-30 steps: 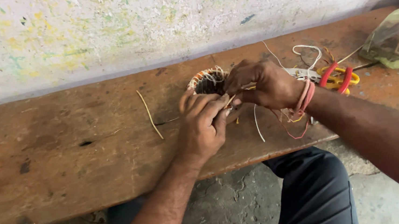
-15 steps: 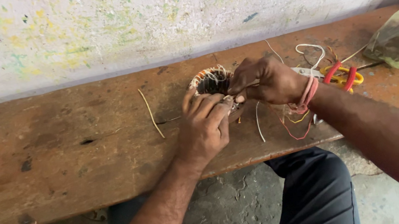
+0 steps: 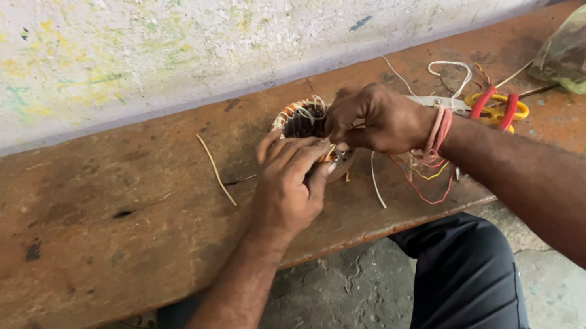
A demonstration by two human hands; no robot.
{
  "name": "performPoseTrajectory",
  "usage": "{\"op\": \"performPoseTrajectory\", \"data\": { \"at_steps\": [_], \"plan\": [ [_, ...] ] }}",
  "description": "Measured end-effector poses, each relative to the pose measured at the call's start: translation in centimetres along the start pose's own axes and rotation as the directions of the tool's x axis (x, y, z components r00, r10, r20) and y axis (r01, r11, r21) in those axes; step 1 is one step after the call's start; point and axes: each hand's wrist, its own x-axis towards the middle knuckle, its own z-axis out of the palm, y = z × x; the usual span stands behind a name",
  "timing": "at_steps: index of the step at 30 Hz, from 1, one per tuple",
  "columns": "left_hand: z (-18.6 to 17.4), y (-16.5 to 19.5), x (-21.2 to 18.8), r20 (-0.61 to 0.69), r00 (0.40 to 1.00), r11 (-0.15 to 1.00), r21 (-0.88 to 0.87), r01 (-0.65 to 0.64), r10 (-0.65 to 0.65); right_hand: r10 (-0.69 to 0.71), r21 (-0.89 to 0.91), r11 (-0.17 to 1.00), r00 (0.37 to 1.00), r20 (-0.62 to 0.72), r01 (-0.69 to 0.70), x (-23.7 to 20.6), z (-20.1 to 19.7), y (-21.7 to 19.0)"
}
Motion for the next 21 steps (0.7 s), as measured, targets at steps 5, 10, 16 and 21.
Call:
{"op": "performPoseTrajectory", "data": {
  "at_steps": [5,10,16,21],
  "plan": [
    [0.0,0.1,0.2,-0.022,1.0,1.0,-0.007,-0.014,0.013,0.035,0.016,0.999,0.999,-0.017,-0.035,-0.3,0.2,0.3],
    [0.3,0.1,0.7,-0.057,0.998,1.0,-0.028,-0.008,0.007,-0.023,-0.006,1.0,0.998,-0.05,0.023,-0.6,0.1,-0.2],
    [0.9,0.4,1.1,-0.142,0.99,0.995,-0.096,0.008,-0.022,-0.13,-0.399,0.912,0.989,-0.07,0.092,-2.2,-0.5,-2.6],
    [0.9,0.6,1.3,-0.152,0.988,0.997,-0.081,0.007,-0.019,-0.26,-0.672,0.721,0.965,-0.035,0.17,-2.8,0.3,-4.0]
  ]
}}
